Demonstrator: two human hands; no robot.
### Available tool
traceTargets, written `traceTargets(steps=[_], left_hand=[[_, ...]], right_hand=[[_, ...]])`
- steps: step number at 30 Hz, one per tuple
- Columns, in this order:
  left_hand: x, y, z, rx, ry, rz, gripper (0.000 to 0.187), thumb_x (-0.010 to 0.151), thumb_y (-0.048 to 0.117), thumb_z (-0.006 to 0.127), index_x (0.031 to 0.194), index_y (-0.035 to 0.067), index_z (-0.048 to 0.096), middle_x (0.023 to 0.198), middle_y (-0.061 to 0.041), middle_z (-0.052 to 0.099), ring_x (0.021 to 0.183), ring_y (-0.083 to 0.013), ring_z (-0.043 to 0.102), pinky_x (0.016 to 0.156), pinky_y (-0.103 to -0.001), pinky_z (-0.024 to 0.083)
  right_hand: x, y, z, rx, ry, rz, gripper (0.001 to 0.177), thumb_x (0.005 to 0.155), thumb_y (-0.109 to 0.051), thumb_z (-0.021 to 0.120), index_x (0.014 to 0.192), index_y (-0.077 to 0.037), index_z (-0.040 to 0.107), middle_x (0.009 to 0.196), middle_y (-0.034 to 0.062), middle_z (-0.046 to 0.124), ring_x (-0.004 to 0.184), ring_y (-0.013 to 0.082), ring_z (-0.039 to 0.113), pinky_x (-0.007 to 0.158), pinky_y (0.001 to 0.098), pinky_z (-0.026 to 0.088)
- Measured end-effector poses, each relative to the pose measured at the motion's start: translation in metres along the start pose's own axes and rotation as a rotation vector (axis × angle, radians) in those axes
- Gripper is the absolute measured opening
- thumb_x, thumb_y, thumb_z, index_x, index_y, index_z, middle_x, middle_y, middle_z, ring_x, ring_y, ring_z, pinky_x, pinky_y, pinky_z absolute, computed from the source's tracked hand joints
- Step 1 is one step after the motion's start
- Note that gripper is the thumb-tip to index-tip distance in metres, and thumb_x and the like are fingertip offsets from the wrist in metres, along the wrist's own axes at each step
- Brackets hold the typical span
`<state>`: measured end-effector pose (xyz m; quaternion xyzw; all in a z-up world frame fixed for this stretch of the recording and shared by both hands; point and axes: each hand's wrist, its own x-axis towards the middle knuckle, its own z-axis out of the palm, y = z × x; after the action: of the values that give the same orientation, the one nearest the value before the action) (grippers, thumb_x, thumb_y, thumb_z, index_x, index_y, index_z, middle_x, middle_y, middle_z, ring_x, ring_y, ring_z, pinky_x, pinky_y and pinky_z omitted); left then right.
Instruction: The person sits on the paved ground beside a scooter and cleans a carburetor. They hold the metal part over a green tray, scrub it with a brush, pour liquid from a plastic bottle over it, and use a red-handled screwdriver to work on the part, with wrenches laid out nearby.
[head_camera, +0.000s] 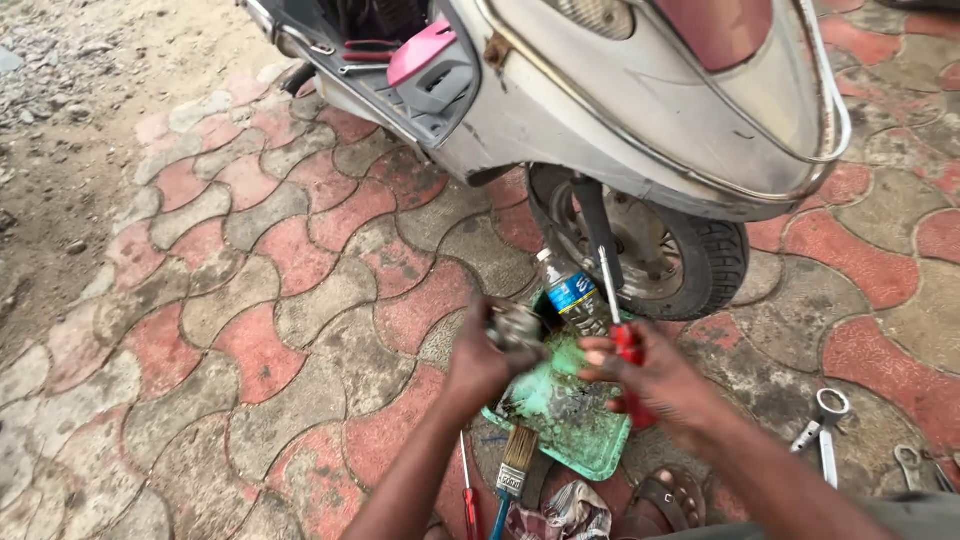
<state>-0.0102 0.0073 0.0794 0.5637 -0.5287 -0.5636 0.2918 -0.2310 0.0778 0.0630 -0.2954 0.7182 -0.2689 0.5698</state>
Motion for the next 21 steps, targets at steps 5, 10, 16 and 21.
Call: traceTargets(steps=[5, 10, 16, 21], left_hand=[[-0.022, -0.005, 0.033, 0.518, -0.157, 0.463, 0.082, 0.060, 0.012, 0.092, 0.132, 0.007, 0.053, 0.131, -0.015, 0.058, 0.132, -0.0379, 0.050, 0.111, -0.053, 0.048], [-0.030, 0.013, 0.025, 0.555, -0.279, 0.616, 0.091, 0.065, 0.021, 0.096, 0.141, 0.006, 0.049, 0.159, -0.021, 0.029, 0.147, -0.0482, 0.019, 0.117, -0.058, 0.026], [-0.030, 0.006, 0.053, -0.518, 0.072, 0.182, 0.085, 0.085, 0.050, 0.072, 0.153, 0.022, 0.031, 0.152, -0.014, 0.049, 0.136, -0.0326, 0.051, 0.109, -0.057, 0.037], [-0.027, -0.018, 0.037, -1.125, -0.046, -0.484, 0.064, 0.084, 0.061, 0.069, 0.119, 0.008, 0.064, 0.104, -0.016, 0.066, 0.088, -0.0308, 0.067, 0.079, -0.051, 0.059]], right_hand=[[-0.022, 0.008, 0.037, 0.377, -0.067, -0.029, 0.046, 0.081, -0.021, 0.079, 0.121, -0.015, 0.057, 0.101, 0.0029, 0.064, 0.080, 0.0134, 0.060, 0.062, 0.0319, 0.054], [0.006, 0.054, 0.042, 0.714, -0.060, -0.210, 0.045, 0.083, -0.016, 0.079, 0.121, -0.013, 0.055, 0.097, 0.0039, 0.062, 0.076, 0.0145, 0.061, 0.059, 0.0299, 0.051], [-0.010, 0.030, 0.049, 0.366, 0.205, -0.662, 0.034, 0.088, -0.013, 0.074, 0.109, -0.006, 0.049, 0.121, 0.0167, 0.072, 0.107, 0.0237, 0.073, 0.084, 0.0347, 0.060], [-0.034, 0.025, 0.063, -0.455, 0.423, -1.424, 0.025, 0.092, -0.006, 0.067, 0.105, -0.012, 0.046, 0.139, 0.0172, 0.064, 0.135, 0.0356, 0.061, 0.108, 0.0452, 0.051]])
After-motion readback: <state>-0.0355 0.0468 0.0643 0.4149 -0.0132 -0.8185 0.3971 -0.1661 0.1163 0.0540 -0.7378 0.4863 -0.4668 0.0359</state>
